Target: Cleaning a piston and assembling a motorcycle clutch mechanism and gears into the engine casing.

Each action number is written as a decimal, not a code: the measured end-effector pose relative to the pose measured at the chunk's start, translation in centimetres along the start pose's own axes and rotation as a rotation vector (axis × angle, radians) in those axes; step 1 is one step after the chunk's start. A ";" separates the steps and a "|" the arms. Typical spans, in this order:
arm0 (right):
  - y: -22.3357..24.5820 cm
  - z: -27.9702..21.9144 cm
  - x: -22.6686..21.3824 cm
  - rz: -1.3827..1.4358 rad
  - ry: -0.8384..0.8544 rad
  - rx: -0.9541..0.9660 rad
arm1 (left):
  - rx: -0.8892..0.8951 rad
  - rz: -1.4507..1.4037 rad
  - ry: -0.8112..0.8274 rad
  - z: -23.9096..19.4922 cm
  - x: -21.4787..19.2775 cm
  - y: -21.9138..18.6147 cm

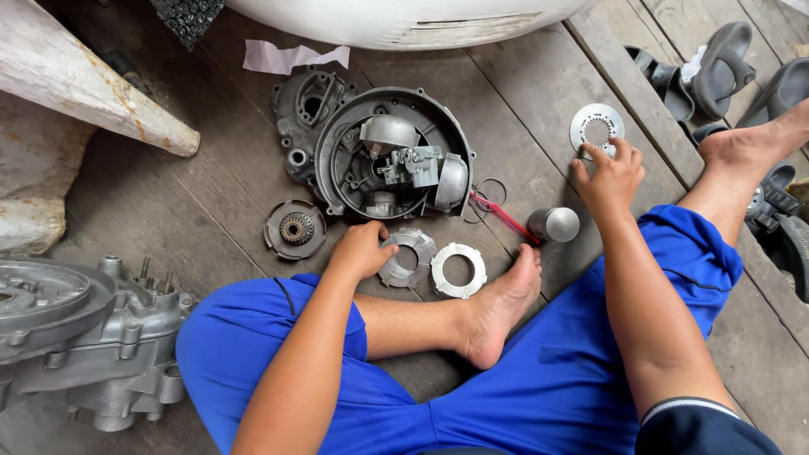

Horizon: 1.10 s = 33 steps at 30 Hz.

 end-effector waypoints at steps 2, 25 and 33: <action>0.3 0.2 -0.6 0.053 0.082 0.098 | -0.007 0.004 0.002 -0.1 -0.1 -0.1; -2.6 7.8 -1.3 0.039 0.502 0.134 | -0.031 0.004 0.004 0.4 0.0 -0.1; -4.1 10.3 0.1 -0.004 0.479 -0.051 | 0.018 0.059 -0.114 0.8 1.8 1.0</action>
Point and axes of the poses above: each hand's wrist, its own z-axis towards the middle knuckle, its own x-axis out of the palm, y = z × x, the point moved 1 cm from there along z, towards the middle knuckle, and after that the axes turned 10 degrees about -y, right-handed, at the moved point
